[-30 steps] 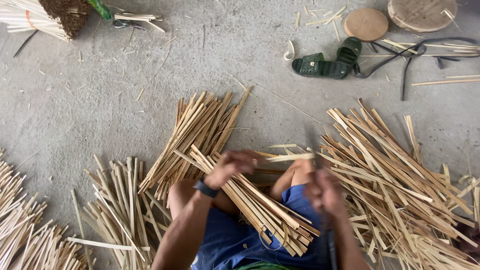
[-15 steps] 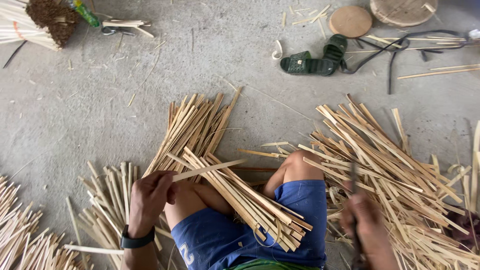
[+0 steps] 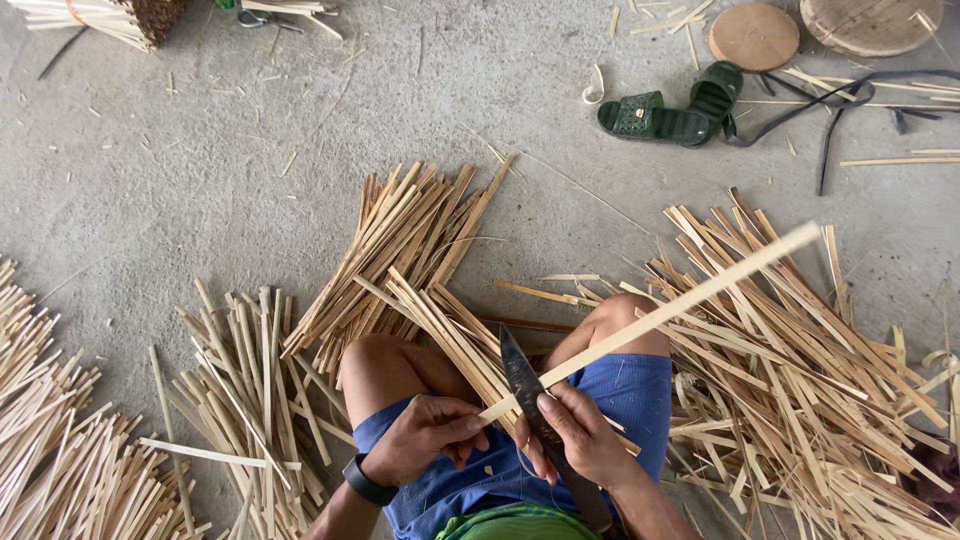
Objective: The person shaves and trims thin bamboo strips using a large knife while sitting on the floor, handling the strips individually and placing them in a pile.
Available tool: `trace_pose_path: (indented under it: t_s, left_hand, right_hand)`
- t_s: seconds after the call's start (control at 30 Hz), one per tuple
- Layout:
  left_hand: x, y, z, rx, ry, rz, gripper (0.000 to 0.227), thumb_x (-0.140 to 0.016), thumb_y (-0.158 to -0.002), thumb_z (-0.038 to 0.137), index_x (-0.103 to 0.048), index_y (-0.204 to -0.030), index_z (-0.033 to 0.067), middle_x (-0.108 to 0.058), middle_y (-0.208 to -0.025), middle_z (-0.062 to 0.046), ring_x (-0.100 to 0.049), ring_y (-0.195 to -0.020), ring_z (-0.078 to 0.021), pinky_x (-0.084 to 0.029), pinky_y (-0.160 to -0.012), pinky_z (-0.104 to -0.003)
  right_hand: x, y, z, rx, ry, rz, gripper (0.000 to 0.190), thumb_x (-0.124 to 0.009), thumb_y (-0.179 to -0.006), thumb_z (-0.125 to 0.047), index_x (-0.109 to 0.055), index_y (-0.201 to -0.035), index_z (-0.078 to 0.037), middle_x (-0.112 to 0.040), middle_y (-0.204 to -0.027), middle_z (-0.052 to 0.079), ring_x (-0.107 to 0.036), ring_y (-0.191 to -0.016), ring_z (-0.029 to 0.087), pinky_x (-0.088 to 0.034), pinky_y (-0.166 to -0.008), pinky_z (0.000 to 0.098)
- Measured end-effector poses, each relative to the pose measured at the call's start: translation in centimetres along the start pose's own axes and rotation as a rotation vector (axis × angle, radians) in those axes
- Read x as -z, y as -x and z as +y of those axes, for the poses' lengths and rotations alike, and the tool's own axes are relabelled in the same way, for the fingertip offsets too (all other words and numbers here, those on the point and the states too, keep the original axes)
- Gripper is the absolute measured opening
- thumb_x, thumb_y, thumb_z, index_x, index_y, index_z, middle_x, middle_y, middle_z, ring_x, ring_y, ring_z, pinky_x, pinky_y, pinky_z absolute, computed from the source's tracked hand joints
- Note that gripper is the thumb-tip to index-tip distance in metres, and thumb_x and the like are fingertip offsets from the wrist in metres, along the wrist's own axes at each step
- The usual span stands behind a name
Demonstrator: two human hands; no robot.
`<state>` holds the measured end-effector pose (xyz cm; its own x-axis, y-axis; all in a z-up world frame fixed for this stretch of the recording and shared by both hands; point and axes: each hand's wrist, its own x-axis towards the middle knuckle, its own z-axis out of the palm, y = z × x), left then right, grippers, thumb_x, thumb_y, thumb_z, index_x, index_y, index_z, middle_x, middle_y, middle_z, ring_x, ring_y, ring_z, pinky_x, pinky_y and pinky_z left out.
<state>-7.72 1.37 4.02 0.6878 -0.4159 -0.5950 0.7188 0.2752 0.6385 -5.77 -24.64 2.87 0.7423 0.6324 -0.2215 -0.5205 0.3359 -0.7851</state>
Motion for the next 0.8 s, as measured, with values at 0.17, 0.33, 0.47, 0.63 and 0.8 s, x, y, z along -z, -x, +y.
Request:
trace_pose_path:
  t_s: [0.17,0.33,0.47,0.63,0.8]
  left_hand:
    - [-1.1,-0.7,1.4,-0.289,-0.486,-0.076,0.02,-0.063,-0.1,0.013,-0.074,-0.099,-0.0047,-0.076,-0.078,-0.006,-0.062,-0.059,-0.0093,-0.053,-0.053,-0.025]
    - [-0.4,0.3,2.6,-0.336,-0.706,-0.195,0.02,-0.062,-0.104,0.009,-0.073,-0.099,-0.0068,-0.073,-0.076,-0.007,-0.063,-0.06,-0.0092,-0.051,-0.053,-0.024]
    - [1.2,2.0,2.7,-0.21,-0.625,-0.202,0.028,-0.06,-0.101,0.008,-0.07,-0.125,-0.0026,-0.076,-0.085,-0.008,-0.059,-0.061,-0.0082,-0.052,-0.055,-0.024]
    - [6.9,3.2,1.7,-0.257,-0.601,-0.298,0.029,-0.061,-0.101,0.009,-0.07,-0.126,-0.0034,-0.08,-0.088,-0.012,-0.065,-0.061,-0.0106,-0.057,-0.054,-0.025]
    - [12.0,6.3,2.5,0.005,-0.846,-0.161,0.028,-0.062,-0.096,0.015,-0.077,-0.113,-0.0009,-0.082,-0.081,-0.012,-0.074,-0.059,-0.0126,-0.065,-0.055,-0.027]
  right_hand:
    - [-1.9,-0.4,0.6,-0.095,0.075,-0.003,0.033,-0.036,-0.107,-0.026,-0.054,-0.115,0.001,-0.07,-0.074,0.014,-0.059,-0.043,0.015,-0.048,-0.033,0.028]
    - [-3.0,0.4,0.0,-0.034,0.093,-0.034,0.038,-0.037,-0.112,-0.029,-0.057,-0.11,0.003,-0.063,-0.073,0.013,-0.054,-0.042,0.013,-0.043,-0.037,0.0247]
    - [-2.2,0.8,0.2,-0.002,-0.034,-0.029,0.039,-0.039,-0.113,-0.03,-0.055,-0.109,0.005,-0.064,-0.076,0.014,-0.057,-0.048,0.015,-0.048,-0.041,0.0282]
    - [-0.3,1.2,0.8,0.013,-0.023,0.024,0.036,-0.038,-0.106,-0.033,-0.056,-0.106,-0.001,-0.066,-0.071,0.012,-0.059,-0.044,0.014,-0.048,-0.036,0.0281]
    - [4.4,2.8,-1.8,0.205,0.04,0.236,0.037,-0.042,-0.112,-0.028,-0.062,-0.11,0.003,-0.064,-0.064,0.01,-0.057,-0.039,0.012,-0.049,-0.032,0.0281]
